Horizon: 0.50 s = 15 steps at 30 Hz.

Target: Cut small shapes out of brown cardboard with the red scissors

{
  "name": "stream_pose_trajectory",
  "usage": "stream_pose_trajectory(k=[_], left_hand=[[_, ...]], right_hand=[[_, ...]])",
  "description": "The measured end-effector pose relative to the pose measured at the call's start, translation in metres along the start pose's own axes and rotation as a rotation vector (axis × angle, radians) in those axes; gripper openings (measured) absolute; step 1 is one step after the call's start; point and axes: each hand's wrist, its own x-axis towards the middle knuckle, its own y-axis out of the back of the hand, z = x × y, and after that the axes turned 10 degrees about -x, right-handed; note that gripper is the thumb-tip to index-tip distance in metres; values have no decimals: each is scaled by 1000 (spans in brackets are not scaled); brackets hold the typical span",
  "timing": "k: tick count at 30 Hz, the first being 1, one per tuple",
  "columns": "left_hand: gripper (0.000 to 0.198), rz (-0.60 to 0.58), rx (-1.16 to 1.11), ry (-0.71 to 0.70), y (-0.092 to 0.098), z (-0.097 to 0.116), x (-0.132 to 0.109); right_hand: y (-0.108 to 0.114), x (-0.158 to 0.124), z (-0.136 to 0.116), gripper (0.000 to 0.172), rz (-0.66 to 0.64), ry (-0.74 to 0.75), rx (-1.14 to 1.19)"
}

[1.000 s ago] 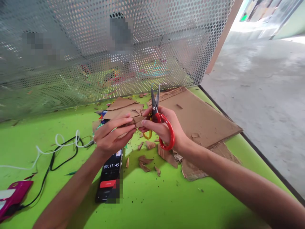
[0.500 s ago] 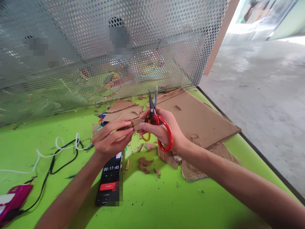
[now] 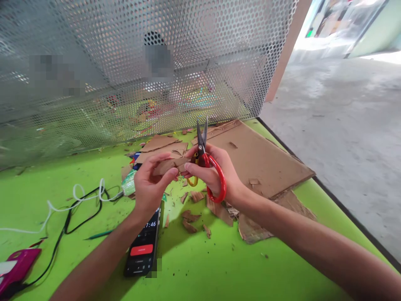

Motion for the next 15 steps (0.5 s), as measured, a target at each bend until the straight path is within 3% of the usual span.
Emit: stream_pose_trajectory(k=[4, 15], left_hand=[[26, -30, -59, 115, 0, 4, 2], [28, 32, -149, 164, 2, -1, 3]], right_hand=[[0, 0, 0, 26, -4, 16, -4], [-1, 2, 4, 25, -24, -75, 125]])
